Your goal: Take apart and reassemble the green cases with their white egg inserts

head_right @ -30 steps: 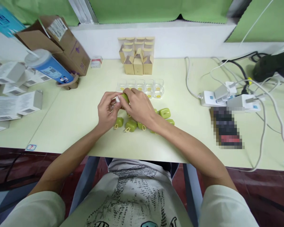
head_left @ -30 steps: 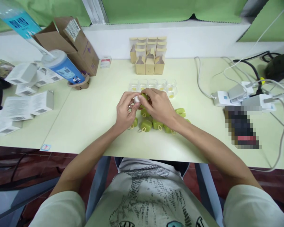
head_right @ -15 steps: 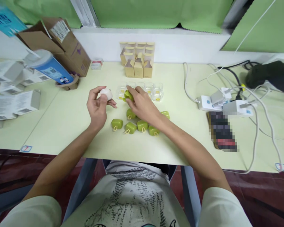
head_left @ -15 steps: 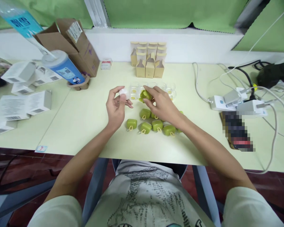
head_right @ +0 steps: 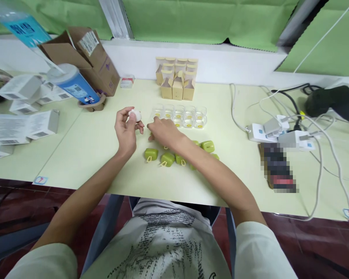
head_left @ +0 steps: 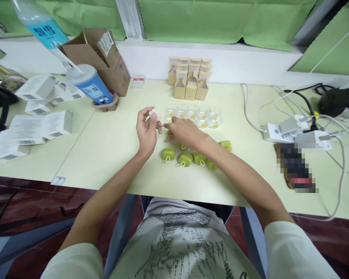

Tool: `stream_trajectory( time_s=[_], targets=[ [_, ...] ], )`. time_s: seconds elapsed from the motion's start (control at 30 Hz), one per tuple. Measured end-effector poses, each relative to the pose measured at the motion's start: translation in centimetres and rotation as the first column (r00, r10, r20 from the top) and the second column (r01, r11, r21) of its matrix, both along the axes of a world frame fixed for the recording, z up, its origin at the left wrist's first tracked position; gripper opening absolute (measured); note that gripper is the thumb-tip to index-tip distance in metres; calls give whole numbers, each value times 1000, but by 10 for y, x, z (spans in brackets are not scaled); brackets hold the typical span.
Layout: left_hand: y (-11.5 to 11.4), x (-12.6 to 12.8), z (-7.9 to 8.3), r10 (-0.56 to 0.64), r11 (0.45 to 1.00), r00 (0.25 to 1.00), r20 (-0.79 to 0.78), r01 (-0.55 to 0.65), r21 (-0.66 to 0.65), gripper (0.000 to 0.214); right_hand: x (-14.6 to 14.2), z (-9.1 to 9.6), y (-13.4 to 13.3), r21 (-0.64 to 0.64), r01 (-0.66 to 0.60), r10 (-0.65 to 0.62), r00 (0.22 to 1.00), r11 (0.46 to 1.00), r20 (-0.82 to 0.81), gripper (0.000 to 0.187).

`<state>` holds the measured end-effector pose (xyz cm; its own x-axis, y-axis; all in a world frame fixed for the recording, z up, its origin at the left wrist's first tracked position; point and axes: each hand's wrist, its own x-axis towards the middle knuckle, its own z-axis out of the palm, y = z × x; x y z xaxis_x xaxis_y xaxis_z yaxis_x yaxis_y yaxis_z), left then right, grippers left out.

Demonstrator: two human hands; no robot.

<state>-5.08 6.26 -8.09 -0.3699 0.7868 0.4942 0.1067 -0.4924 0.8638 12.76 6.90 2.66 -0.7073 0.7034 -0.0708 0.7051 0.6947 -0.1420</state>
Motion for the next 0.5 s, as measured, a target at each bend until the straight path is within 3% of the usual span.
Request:
stream_trajectory(
  time_s=[0.07, 0.13, 0.27, 0.37, 0.43, 0.5],
  targets=[
    [-3, 5, 2, -9, 999, 999, -34, 10, 35, 56, 17, 3, 3, -42, 11, -20, 978, 999, -209, 38],
    [-8, 9, 5, -36, 998, 994, -101, 42, 56, 63, 35, 6, 2, -163, 9, -82, 889, 987, -450, 43],
    [-27, 19, 16, -116, 988, 956, -270, 139, 69, 54, 52, 2, -11, -445, -108, -245, 709, 889, -661, 54],
    [-39, 21, 27, -172, 967, 895, -411, 233, 103, 38, 51, -1, -14, -362, -84, -212, 680, 928, -702, 38],
    [-40, 15, 36, -150, 958, 865, -479, 248, 148, 35, 63, 4, -5, -244, 36, -203, 678, 969, -707, 31],
    [-35, 3, 44, -86, 950, 814, -574, 240, 198, 26, 91, 11, 12, -128, 197, -229, 671, 972, -706, 33]
  ],
)
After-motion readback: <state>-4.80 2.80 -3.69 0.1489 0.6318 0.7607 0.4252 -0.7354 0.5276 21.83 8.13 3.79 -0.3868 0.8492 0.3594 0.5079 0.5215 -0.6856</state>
